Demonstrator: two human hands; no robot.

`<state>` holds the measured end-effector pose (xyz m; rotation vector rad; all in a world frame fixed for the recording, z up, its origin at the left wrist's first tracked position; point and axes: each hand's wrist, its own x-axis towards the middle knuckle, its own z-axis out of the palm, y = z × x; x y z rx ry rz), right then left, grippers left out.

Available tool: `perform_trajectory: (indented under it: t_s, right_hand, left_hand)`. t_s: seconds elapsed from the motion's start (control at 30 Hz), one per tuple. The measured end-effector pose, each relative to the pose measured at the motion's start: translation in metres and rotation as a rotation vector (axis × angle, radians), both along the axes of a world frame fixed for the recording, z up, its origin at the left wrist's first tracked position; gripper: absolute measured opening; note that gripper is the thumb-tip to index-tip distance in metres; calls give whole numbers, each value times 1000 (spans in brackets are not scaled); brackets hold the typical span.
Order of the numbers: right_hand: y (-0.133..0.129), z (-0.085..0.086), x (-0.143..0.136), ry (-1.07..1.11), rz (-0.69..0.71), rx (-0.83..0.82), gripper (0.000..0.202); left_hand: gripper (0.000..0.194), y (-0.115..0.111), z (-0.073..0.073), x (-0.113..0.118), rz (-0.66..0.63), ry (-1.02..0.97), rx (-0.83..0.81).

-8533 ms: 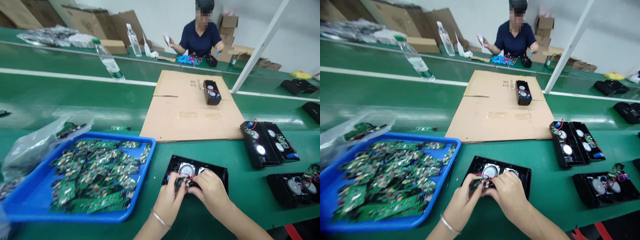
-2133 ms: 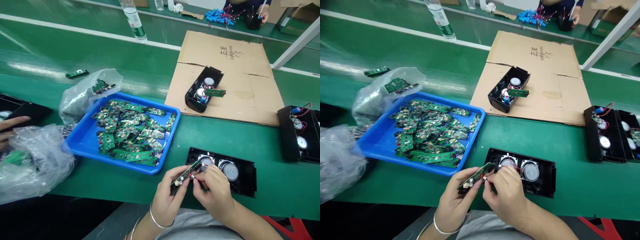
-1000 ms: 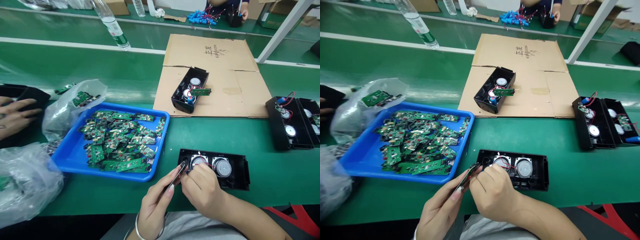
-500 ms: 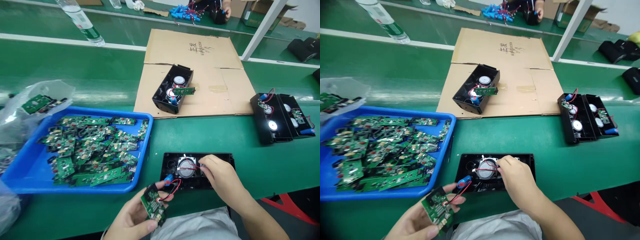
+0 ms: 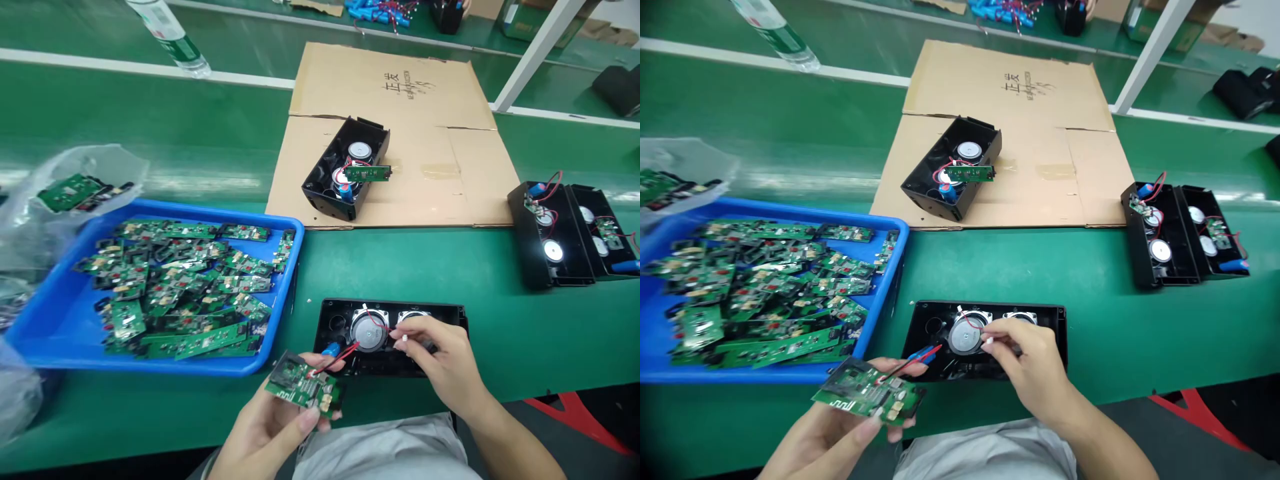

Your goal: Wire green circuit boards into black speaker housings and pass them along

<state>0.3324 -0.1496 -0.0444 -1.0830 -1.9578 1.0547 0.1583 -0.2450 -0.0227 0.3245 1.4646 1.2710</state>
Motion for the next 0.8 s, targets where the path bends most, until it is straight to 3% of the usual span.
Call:
perform_trajectory:
  t_s: [0.17,0.3,0.47,0.6,0.8]
  right_hand:
    - [0,-2,11,-36,10,57,15]
    - [-1,-5,12,-72,-15,68,16]
    - [-2,-5,15,-88,65,163,19]
    - [-4,-3,14,-112,65,180,20]
    - [-13,-8,2,-182,148,213,21]
  left_hand:
    - [30,11,2,14,-88,52,-5]
    - [22,15,-6,24,-177,171,55]
    - [25,16,-18,25,-231,360,112]
    - [27,15,-23,23,-230,489,135]
    - [23,17,-21,27,-242,505,151]
